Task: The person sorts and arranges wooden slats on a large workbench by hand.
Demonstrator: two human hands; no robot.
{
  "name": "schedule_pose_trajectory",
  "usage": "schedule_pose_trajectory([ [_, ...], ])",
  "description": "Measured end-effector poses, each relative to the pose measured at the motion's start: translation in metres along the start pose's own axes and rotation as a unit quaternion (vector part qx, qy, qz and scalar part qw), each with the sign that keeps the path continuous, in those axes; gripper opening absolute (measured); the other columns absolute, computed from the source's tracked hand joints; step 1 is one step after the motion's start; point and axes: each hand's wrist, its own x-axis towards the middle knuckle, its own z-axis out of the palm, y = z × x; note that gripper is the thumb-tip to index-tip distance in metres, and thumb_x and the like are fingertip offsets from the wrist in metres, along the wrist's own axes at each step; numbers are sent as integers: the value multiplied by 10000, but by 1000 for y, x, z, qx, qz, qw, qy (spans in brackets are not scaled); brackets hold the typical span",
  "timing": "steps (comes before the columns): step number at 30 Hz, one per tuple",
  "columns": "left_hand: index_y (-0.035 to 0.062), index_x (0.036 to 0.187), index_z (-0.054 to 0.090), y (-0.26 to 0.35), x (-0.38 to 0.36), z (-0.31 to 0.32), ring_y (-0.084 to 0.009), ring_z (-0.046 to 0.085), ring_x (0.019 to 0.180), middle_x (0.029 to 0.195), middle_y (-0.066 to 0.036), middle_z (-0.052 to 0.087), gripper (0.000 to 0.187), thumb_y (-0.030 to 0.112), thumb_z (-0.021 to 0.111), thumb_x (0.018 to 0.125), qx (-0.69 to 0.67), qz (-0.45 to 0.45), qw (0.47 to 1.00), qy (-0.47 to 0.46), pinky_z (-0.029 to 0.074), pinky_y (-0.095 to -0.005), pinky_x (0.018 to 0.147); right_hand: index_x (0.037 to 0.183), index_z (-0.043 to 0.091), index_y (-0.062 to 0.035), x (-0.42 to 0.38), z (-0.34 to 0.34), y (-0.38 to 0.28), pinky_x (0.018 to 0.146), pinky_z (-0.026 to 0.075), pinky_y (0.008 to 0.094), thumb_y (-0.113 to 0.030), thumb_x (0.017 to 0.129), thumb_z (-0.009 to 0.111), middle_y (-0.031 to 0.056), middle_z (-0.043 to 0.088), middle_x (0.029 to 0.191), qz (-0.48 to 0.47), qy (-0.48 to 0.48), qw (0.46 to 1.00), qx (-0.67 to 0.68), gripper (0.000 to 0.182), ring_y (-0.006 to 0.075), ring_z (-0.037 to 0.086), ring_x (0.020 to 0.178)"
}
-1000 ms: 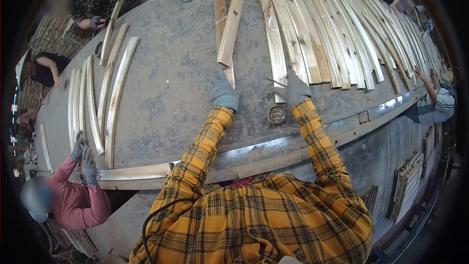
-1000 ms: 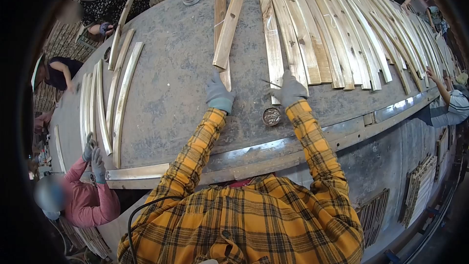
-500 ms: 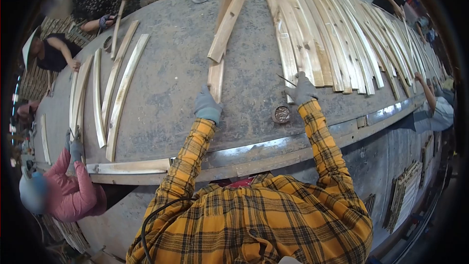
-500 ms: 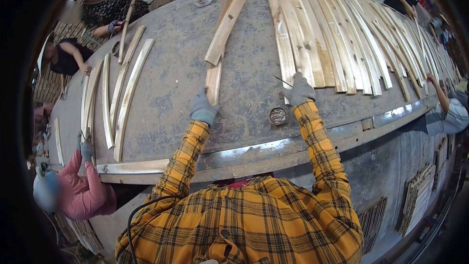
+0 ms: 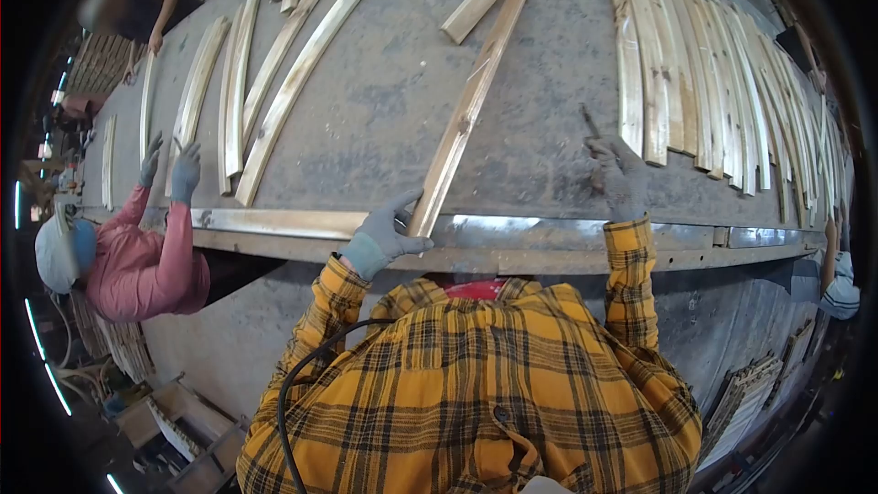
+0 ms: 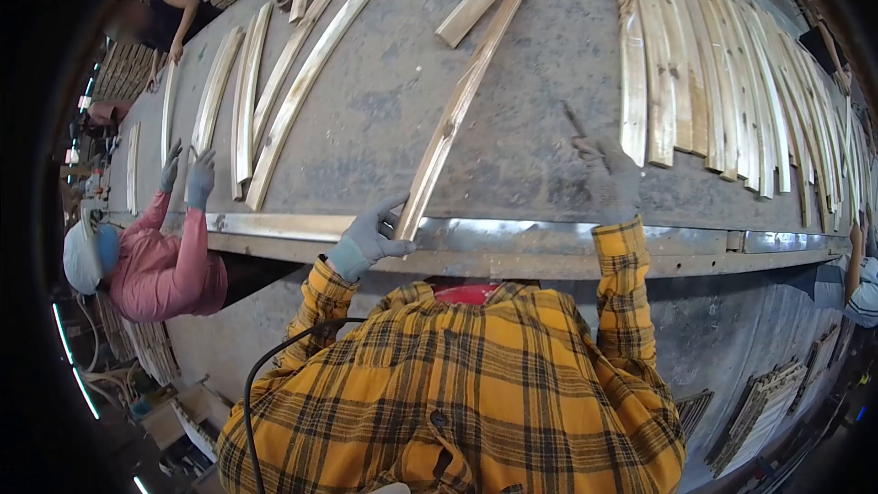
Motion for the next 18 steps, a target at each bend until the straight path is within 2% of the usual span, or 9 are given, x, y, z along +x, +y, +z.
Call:
schedule_pose_trajectory([
  [4,100,1389,308,-28,-29,-14,-148,547,731,879,-70,562,808,116,711,689,-201,-9,977,-76,476,-285,689,990,663,-32,-23,65,-9,489,455,188,-135,859,594,-16,563,721,75,-102,980,153,180,38,499,584],
  [5,78,1381,305,-36,-28,-12,-154,549,750,907,-79,549,770,103,674,705,-141,170,974,-53,483,-284,695,990,663,-32,-27,78,-7,489,455,188,-135,859,594,-16,563,721,73,-105,980,152,180,38,499,584],
  [7,36,1364,300,-51,-28,-12,-164,554,788,961,-96,525,696,78,599,736,-6,499,866,-3,498,-283,705,1039,634,5,-34,100,-5,455,429,165,-140,850,603,29,629,797,49,-138,978,149,240,57,557,569],
  [8,40,1188,393,-62,-41,-16,-284,605,905,1146,-209,517,549,195,690,754,-47,322,945,-45,518,-334,732,1034,636,6,-35,110,-3,462,447,172,-117,849,602,38,633,773,-14,-149,982,117,225,61,559,578],
  [9,40,1188,393,-67,-43,-16,-284,605,905,1146,-209,517,549,195,690,754,-47,323,944,-44,518,-334,732,1034,636,6,-37,117,-3,462,447,172,-117,849,602,38,633,773,-15,-149,982,116,225,61,559,578],
  [10,43,1164,403,-60,-45,-16,-273,611,810,1054,-194,546,507,244,664,780,-236,153,958,-60,523,-327,665,1035,634,9,-40,125,-6,467,456,176,-119,854,596,41,633,772,4,-147,981,128,225,64,559,580],
  [11,45,1140,413,-54,-47,-17,-262,616,715,963,-179,574,473,293,638,806,-409,-26,909,-75,528,-319,598,1035,633,13,-42,130,-9,471,464,180,-120,858,591,44,633,772,23,-142,980,140,225,67,559,581],
  [14,39,1154,417,-54,-55,-24,-212,576,560,784,-131,568,450,336,568,853,-512,-48,847,-134,478,-286,453,1023,636,16,-42,143,-8,464,467,188,-141,869,579,50,633,758,48,-108,971,210,227,67,555,571],
  [18,15,1118,449,-73,-66,-25,-155,523,489,730,-117,555,434,388,485,898,-519,-56,831,-190,400,-222,361,1004,648,-4,-44,146,-22,444,445,180,-202,871,585,48,634,748,89,-60,983,146,247,63,541,554],
])
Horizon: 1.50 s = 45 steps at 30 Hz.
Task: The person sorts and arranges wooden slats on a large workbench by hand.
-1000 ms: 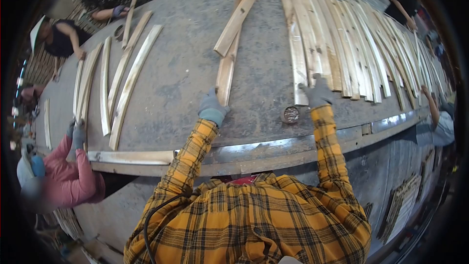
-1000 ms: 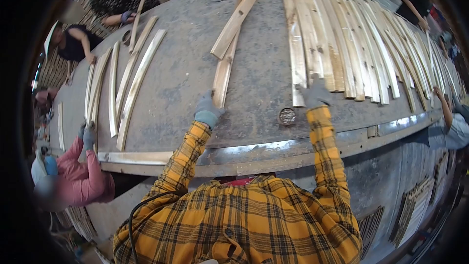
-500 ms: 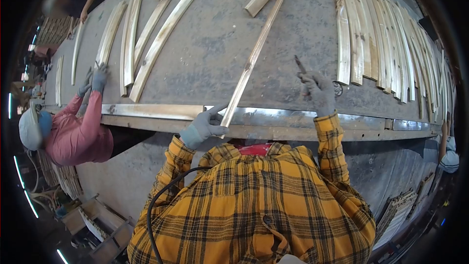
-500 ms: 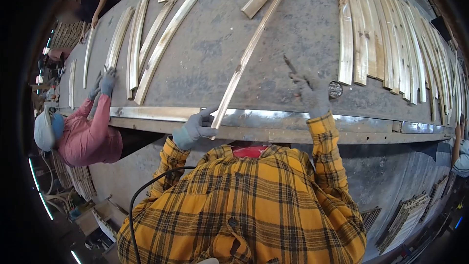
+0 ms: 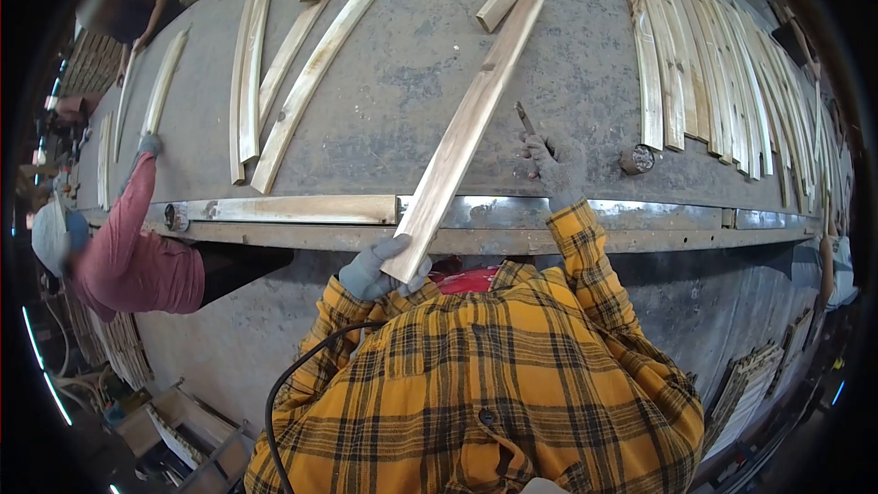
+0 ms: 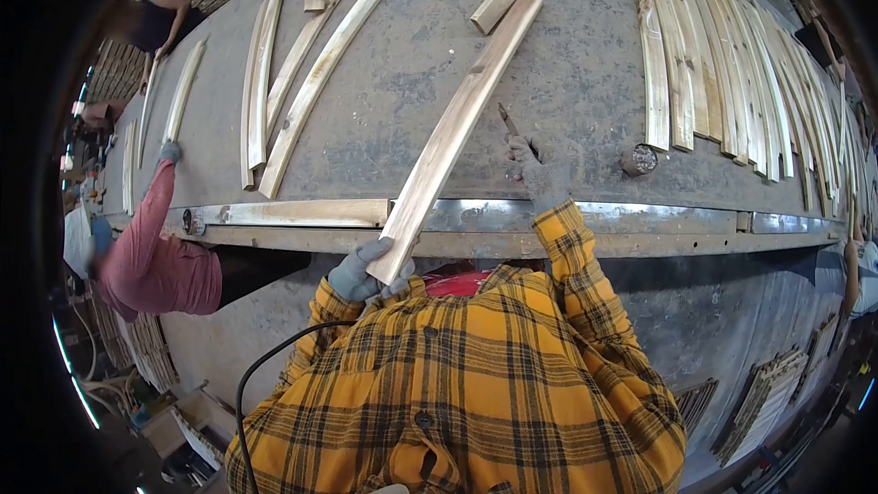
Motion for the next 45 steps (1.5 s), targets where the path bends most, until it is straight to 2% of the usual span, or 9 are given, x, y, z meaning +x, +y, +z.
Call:
schedule_pose_trajectory([
  [9,21,1081,471,3,19,0,-106,407,449,708,-100,497,390,355,530,888,-105,-40,991,-72,297,-180,342,1073,633,-104,-3,-13,2,587,502,339,-455,766,663,111,630,827,38,123,962,-239,468,179,592,697],
  [14,-6,963,498,22,85,54,-134,481,459,679,-121,577,372,360,446,924,149,17,987,-54,360,-228,380,1252,496,-172,-6,-114,-11,733,499,426,-553,692,676,158,601,1038,46,344,799,-491,701,277,612,861],
  [17,-3,972,499,22,155,77,-155,537,506,729,-128,605,376,367,464,917,195,0,981,9,434,-240,433,1354,347,-218,0,-134,-16,775,498,429,-571,656,687,155,546,1172,161,273,756,-573,854,322,597,958],
  [29,22,948,531,-4,337,188,-182,581,463,701,-131,619,337,351,554,879,223,-42,974,-26,458,-269,358,1035,547,-142,-55,-209,2,719,490,410,-427,714,667,119,618,947,37,330,852,-405,446,309,607,870],
  [31,8,911,541,-10,336,227,-213,576,441,728,-166,622,342,349,548,882,323,-31,946,-2,442,-295,334,1044,543,-142,-80,-223,-1,699,493,411,-434,709,665,115,615,954,48,359,829,-426,460,311,605,858],
  [32,-7,1023,546,-19,351,232,-292,639,717,860,-187,638,428,396,513,882,375,-14,927,24,521,-399,575,1047,541,-142,-90,-230,1,690,494,411,-439,706,666,111,614,952,37,365,823,-433,469,313,605,854],
  [34,-2,1119,550,-23,340,239,-388,546,1031,1094,-243,577,608,531,478,836,733,72,671,82,409,-413,912,1055,537,-146,-104,-233,-3,690,495,410,-443,704,668,109,612,950,50,377,812,-442,478,313,605,851],
  [36,0,1142,542,-19,318,235,-370,552,1035,1119,-232,570,628,530,513,808,794,67,604,7,430,-407,890,1080,522,-161,-109,-230,2,696,495,408,-455,693,680,102,610,945,45,381,790,-479,511,310,606,853],
  [45,74,1173,534,96,128,89,-335,583,984,1047,-186,617,554,476,567,792,779,30,585,223,453,-384,847,1094,531,-138,-59,-86,-17,686,500,404,-422,688,702,119,613,925,-74,139,887,-435,525,310,614,837],
])
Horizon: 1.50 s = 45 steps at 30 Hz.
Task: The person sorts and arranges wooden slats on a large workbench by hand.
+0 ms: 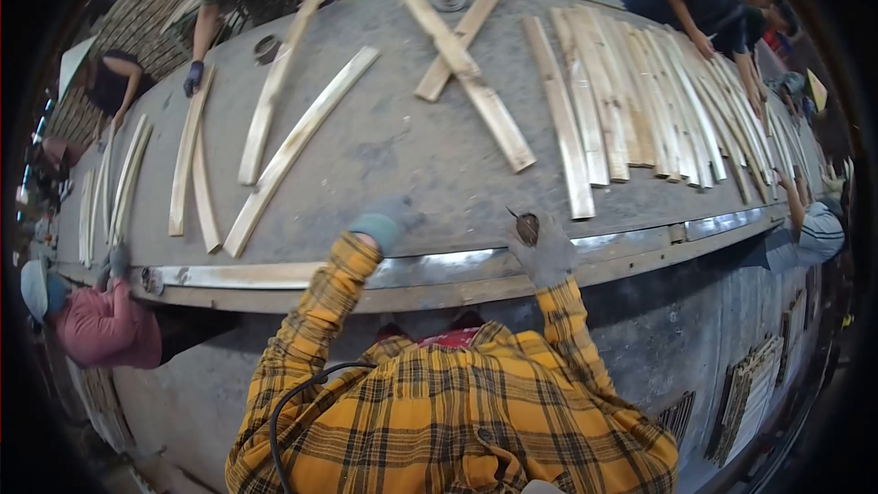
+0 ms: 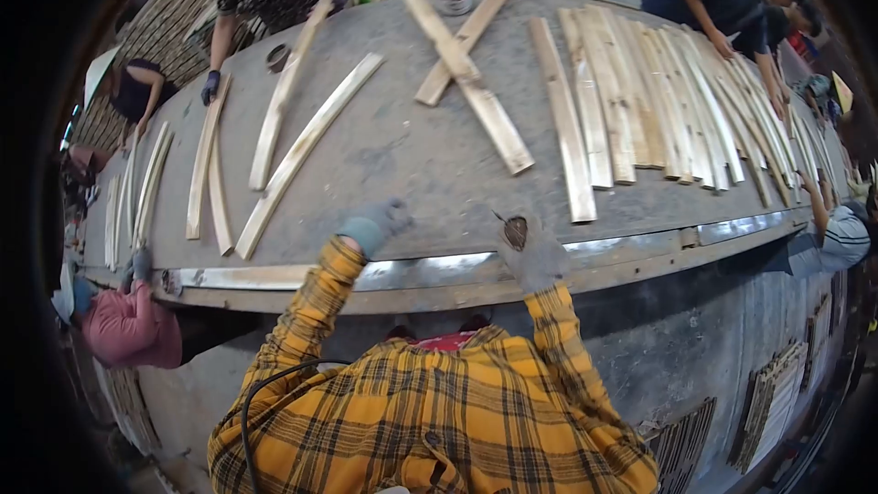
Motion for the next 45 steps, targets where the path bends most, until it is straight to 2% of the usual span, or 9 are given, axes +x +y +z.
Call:
schedule_pose_trajectory([
  [7,60,1185,524,-206,-53,-56,-341,561,1030,1092,-193,597,538,405,608,781,41,-209,966,143,439,-400,879,1261,437,-135,40,73,-101,776,484,394,-492,698,662,136,609,1055,46,-170,979,-98,703,312,604,929],
  [12,108,1179,537,-302,-69,-66,-342,577,1003,1046,-189,618,523,444,604,783,39,-230,963,137,450,-404,858,1292,417,-142,34,77,-112,855,458,396,-546,712,635,137,572,1143,45,-72,984,-158,739,301,558,1039],
  [15,113,1187,534,-316,-73,-76,-325,589,985,1026,-165,631,533,458,600,786,50,-255,958,117,455,-408,844,1303,420,-159,68,59,-78,909,426,379,-573,703,633,133,514,1219,120,88,978,-142,759,297,524,1082],
  [30,83,1151,552,-177,-17,-77,-240,627,802,898,-126,642,471,391,616,802,-154,35,979,131,498,-328,701,1248,466,-74,164,61,-70,833,482,364,-415,686,696,166,592,1097,21,-77,982,-172,697,264,594,996],
  [37,52,1204,490,-102,24,-45,-236,604,879,1014,-138,598,464,391,507,888,-733,84,663,-129,511,-347,752,1113,549,103,102,19,-137,666,504,257,-367,701,705,200,636,867,57,-158,922,350,644,199,620,754],
  [39,46,1220,470,-87,33,-31,-245,598,898,1038,-140,587,482,398,493,892,-780,58,603,-160,509,-364,767,1099,550,104,70,43,-156,651,505,281,-356,713,709,160,638,804,47,-150,938,309,621,208,619,711],
  [41,15,1215,448,-87,31,-17,-269,582,948,1053,-144,579,505,397,493,889,-848,89,442,-277,503,-399,795,1078,572,51,22,45,-200,657,487,280,-302,759,675,118,636,819,47,-141,967,209,487,172,599,721],
  [44,-10,1178,459,-125,20,7,-283,605,877,1040,-150,580,489,370,521,877,-842,43,490,-222,520,-411,756,1069,585,6,-4,96,-183,640,468,266,-239,815,629,74,626,819,-20,-97,988,119,356,128,577,714],
  [45,-23,1159,466,-139,6,5,-270,626,783,1021,-162,583,470,317,574,853,-799,-3,572,-184,541,-373,683,1067,588,-16,-10,111,-177,641,454,264,-226,841,603,59,617,798,-49,-70,986,141,309,116,568,718],
])
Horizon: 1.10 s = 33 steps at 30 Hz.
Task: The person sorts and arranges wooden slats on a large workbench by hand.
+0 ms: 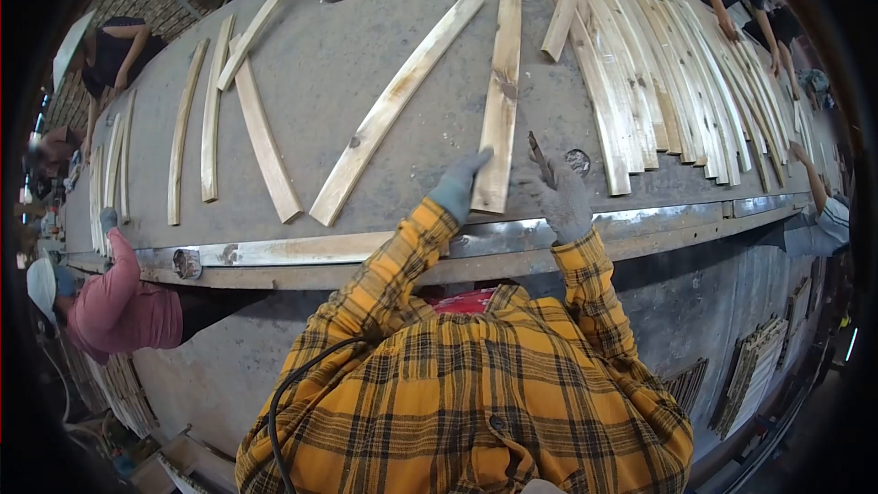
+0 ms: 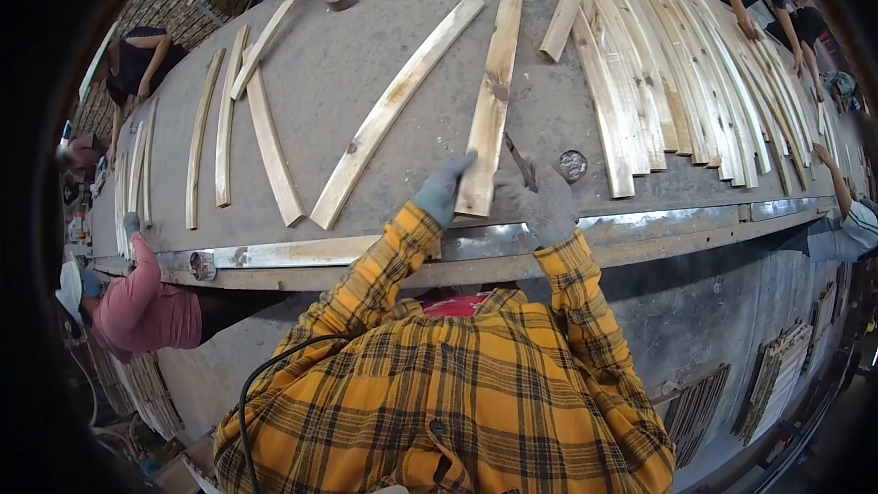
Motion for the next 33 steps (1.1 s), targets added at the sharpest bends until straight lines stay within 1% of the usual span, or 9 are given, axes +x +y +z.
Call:
schedule_pose_trajectory([
  [3,-29,1178,431,-1,-59,-18,-251,632,713,965,-168,596,484,247,615,826,75,27,997,7,552,-331,626,1057,595,-11,-8,-1,-16,665,438,262,-158,872,559,50,588,768,-18,23,993,115,239,107,549,731],
  [5,-34,1209,365,4,-83,-51,-244,633,733,915,-179,603,535,203,629,809,98,16,995,-5,558,-318,610,1024,611,-3,-7,5,-15,618,443,240,-127,882,544,38,566,742,-59,20,996,58,200,96,532,664],
  [6,-32,1201,367,6,-97,-62,-252,632,700,896,-190,605,527,206,623,806,104,12,992,63,558,-340,564,1006,618,1,-7,11,-14,583,438,226,-124,877,552,34,563,733,-66,33,995,59,191,86,522,633],
  [7,-32,1151,441,12,-116,-69,-247,629,644,898,-191,603,485,303,586,832,103,7,994,-36,544,-335,512,988,624,6,-7,17,-13,549,433,213,-120,873,559,30,560,724,-72,46,994,61,183,75,513,601],
  [14,2,1157,467,8,-146,-101,-240,623,586,826,-167,605,638,566,405,865,-52,-1,997,-50,519,-325,454,994,624,1,-13,54,-37,511,423,201,-102,857,578,28,566,719,-90,20,987,129,178,64,497,561],
  [16,24,1186,457,9,-127,-97,-246,625,591,852,-172,599,764,683,383,806,-4,47,999,14,512,-338,431,1023,636,-83,-25,50,-57,568,430,285,-137,827,600,109,571,709,-101,42,980,164,206,177,532,587],
  [22,5,1226,426,34,-76,-62,-241,638,712,906,-176,591,952,804,331,718,-31,53,998,11,548,-356,515,1087,624,-164,-68,40,-91,555,452,290,-123,802,623,60,578,765,-205,83,975,33,288,182,551,626],
  [26,0,1273,389,34,-75,-43,-235,634,772,975,-168,581,1019,835,276,699,-41,54,998,18,557,-342,596,1109,611,-193,-87,37,-100,565,470,309,-109,782,627,51,556,751,-158,26,987,-18,338,194,567,667],
  [33,31,1305,359,34,-79,-31,-239,612,798,998,-160,556,992,823,287,712,-64,49,996,31,542,-347,641,1137,591,-190,-94,46,-108,584,492,315,-70,751,600,34,529,818,-233,62,961,-136,404,200,578,705],
])
